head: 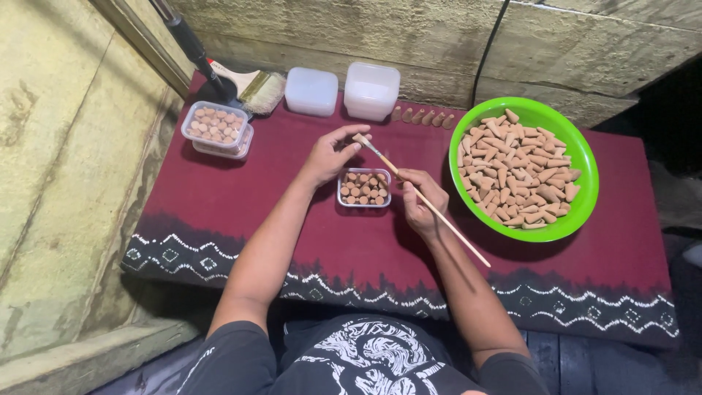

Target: Sorting and packing incense cones from a large bowl into smaller plastic containers using hands and a wooden stick.

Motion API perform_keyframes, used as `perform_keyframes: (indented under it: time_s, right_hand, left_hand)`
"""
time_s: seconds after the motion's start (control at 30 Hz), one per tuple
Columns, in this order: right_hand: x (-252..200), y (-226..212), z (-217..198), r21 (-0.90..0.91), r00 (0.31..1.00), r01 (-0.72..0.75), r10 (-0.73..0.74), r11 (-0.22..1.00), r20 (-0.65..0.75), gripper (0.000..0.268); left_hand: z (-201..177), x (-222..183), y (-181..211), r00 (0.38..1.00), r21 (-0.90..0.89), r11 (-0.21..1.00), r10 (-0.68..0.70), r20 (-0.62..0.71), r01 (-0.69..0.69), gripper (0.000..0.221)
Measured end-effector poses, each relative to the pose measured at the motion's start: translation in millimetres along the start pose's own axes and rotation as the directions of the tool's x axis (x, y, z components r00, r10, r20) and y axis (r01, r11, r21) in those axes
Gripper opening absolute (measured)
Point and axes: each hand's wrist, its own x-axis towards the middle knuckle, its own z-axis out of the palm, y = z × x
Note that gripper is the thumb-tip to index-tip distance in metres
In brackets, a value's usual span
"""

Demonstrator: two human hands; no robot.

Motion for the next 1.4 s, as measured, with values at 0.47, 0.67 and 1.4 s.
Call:
perform_keyframes:
  time_s: [0.47,0.67,1.4]
  right_hand:
    - [-5.4,27.3,-8.8,-0.134,0.996,-0.089,0.089,0.987,-0.001,0.017]
    - [-10.8,32.3,-6.9,-0.116,0.988,-0.152,0.152,0.982,-0.002,0.017]
    - [-17.2,39.9,-7.6,-0.077,0.977,-0.212,0.211,0.974,-0.017,0.016]
  left_hand:
    - [-5.3,-12.5,62.9,0.986,0.403,0.901,0.131,0.100,-0.161,0.033]
    - [0.3,-31.3,64.7,0.971,0.573,0.796,0.070,0.230,-0.193,0.034]
    - [-10.6,-59.1,61.7,0.963,0.873,0.429,-0.023,0.267,-0.232,0.015]
